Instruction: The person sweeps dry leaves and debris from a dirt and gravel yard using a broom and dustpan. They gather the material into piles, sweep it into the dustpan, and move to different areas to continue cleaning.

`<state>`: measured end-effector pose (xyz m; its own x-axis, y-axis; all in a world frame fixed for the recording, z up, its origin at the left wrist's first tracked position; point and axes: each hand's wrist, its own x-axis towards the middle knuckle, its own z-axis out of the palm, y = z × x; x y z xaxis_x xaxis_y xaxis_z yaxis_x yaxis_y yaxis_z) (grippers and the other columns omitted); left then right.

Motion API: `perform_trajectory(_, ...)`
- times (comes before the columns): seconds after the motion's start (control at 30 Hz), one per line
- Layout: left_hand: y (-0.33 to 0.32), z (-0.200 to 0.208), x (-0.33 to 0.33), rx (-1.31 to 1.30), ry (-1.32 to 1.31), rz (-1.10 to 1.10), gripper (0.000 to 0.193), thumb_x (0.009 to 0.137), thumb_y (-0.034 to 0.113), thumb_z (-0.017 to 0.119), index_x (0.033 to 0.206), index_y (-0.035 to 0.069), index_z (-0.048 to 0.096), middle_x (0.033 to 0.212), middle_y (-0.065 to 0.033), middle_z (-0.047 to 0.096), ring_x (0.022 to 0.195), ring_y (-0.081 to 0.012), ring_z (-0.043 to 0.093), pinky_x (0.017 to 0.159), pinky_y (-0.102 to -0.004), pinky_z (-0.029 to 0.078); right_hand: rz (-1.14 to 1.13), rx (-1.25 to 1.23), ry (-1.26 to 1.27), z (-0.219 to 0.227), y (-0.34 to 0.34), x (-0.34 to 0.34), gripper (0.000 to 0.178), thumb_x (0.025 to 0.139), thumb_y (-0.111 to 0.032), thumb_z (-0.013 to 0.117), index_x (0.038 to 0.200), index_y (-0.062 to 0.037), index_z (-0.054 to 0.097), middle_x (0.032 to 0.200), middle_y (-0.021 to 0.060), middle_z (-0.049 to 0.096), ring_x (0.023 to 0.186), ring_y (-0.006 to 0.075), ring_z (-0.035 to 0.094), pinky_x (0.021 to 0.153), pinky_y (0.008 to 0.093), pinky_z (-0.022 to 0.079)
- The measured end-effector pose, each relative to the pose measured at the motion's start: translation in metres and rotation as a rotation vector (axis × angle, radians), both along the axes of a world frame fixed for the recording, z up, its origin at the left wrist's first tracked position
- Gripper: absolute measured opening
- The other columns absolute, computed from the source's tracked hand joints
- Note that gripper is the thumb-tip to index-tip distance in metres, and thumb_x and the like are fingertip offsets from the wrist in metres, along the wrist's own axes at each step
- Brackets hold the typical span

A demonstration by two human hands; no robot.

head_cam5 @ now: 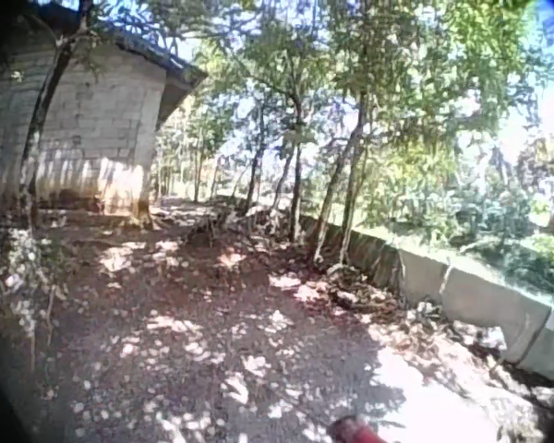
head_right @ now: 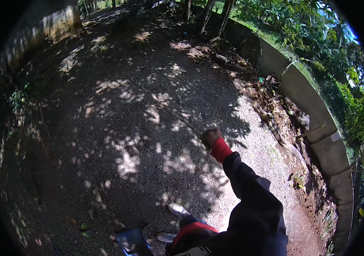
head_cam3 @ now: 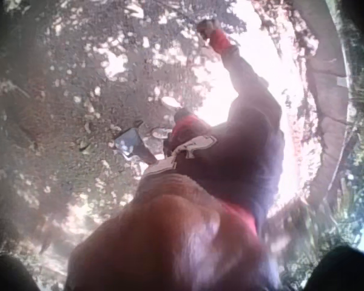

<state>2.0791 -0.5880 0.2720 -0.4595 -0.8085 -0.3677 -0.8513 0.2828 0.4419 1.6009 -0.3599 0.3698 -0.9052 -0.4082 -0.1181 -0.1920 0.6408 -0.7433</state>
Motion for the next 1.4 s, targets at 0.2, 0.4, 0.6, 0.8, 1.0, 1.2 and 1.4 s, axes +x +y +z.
perform_trajectory(0.2, -0.025, 0.019, -0.064, -0.125, -0.040, -0.126, 0.030, 0.086, 0.032, 0.052, 0.084, 0.004, 0.064, 0.065, -0.0131, 0.061, 0.058, -0.0263, 0.059, 0.055, -0.0369, 0.047, -0.751, 0.788, 0.859, 0.253, 0.118, -0.176, 0.084, 0.072, -0.034, 0.068, 0.135, 0.0004, 0.024, 0.136, 0.0270, 0.033, 0.117, 0.0365, 0.046, 0.094, 0.0451, 0.040)
perform_trajectory(0.4, -0.029, 0.022, -0.072, -0.177, -0.095, -0.175, 0.030, 0.086, 0.032, 0.054, 0.084, 0.004, 0.064, 0.065, -0.0127, 0.061, 0.059, -0.0251, 0.059, 0.055, -0.0365, 0.047, -0.140, 0.212, 0.398, 0.073, -0.005, -0.041, 0.047, 0.068, -0.015, 0.057, 0.110, 0.0053, 0.048, 0.096, 0.0275, 0.060, 0.094, 0.0403, 0.058, 0.081, 0.0429, 0.048)
perform_trajectory(0.6, -0.021, 0.021, -0.053, -0.186, -0.141, -0.146, 0.029, 0.085, 0.031, 0.055, 0.085, 0.004, 0.065, 0.065, -0.0123, 0.062, 0.059, -0.0240, 0.059, 0.055, -0.0360, 0.047, 1.275, -0.212, -0.210, -0.137, -0.139, 0.273, 0.030, 0.081, -0.027, 0.057, 0.096, -0.0012, 0.055, 0.081, 0.0120, 0.058, 0.075, 0.0248, 0.060, 0.064, 0.0361, 0.048)
perform_trajectory(0.8, -0.004, 0.030, -0.013, -0.180, -0.195, -0.104, 0.029, 0.085, 0.031, 0.056, 0.085, 0.003, 0.065, 0.065, -0.0119, 0.062, 0.059, -0.0228, 0.060, 0.056, -0.0355, 0.047, 1.316, 0.003, -0.637, -0.131, -0.209, 0.381, 0.031, 0.080, -0.027, 0.059, 0.095, -0.0006, 0.055, 0.081, 0.0123, 0.058, 0.074, 0.0238, 0.060, 0.063, 0.0358, 0.048)
perform_trajectory(1.0, -0.005, 0.023, -0.003, -0.204, -0.227, -0.039, 0.029, 0.085, 0.031, 0.058, 0.086, 0.003, 0.065, 0.066, -0.0115, 0.063, 0.059, -0.0216, 0.060, 0.056, -0.0350, 0.048, 1.334, 0.046, -0.671, -0.120, -0.210, 0.401, 0.031, 0.079, -0.027, 0.060, 0.094, 0.0001, 0.054, 0.082, 0.0125, 0.058, 0.074, 0.0228, 0.059, 0.063, 0.0355, 0.048)
perform_trajectory(1.2, 0.011, 0.020, 0.020, -0.211, -0.253, -0.004, 0.029, 0.084, 0.030, 0.059, 0.087, 0.003, 0.065, 0.066, -0.0111, 0.063, 0.060, -0.0205, 0.060, 0.057, -0.0346, 0.048, 1.316, 0.073, -0.689, -0.117, -0.199, 0.404, 0.032, 0.078, -0.026, 0.062, 0.093, 0.0008, 0.054, 0.082, 0.0128, 0.058, 0.074, 0.0218, 0.059, 0.062, 0.0352, 0.048)
perform_trajectory(1.4, 0.031, 0.029, 0.050, -0.218, -0.268, 0.034, 0.028, 0.084, 0.030, 0.060, 0.087, 0.002, 0.066, 0.066, -0.0107, 0.064, 0.060, -0.0193, 0.061, 0.057, -0.0341, 0.048, 1.282, 0.120, -0.685, -0.113, -0.188, 0.384, 0.033, 0.077, -0.026, 0.063, 0.092, 0.0014, 0.054, 0.082, 0.0130, 0.058, 0.074, 0.0209, 0.059, 0.061, 0.0349, 0.048)
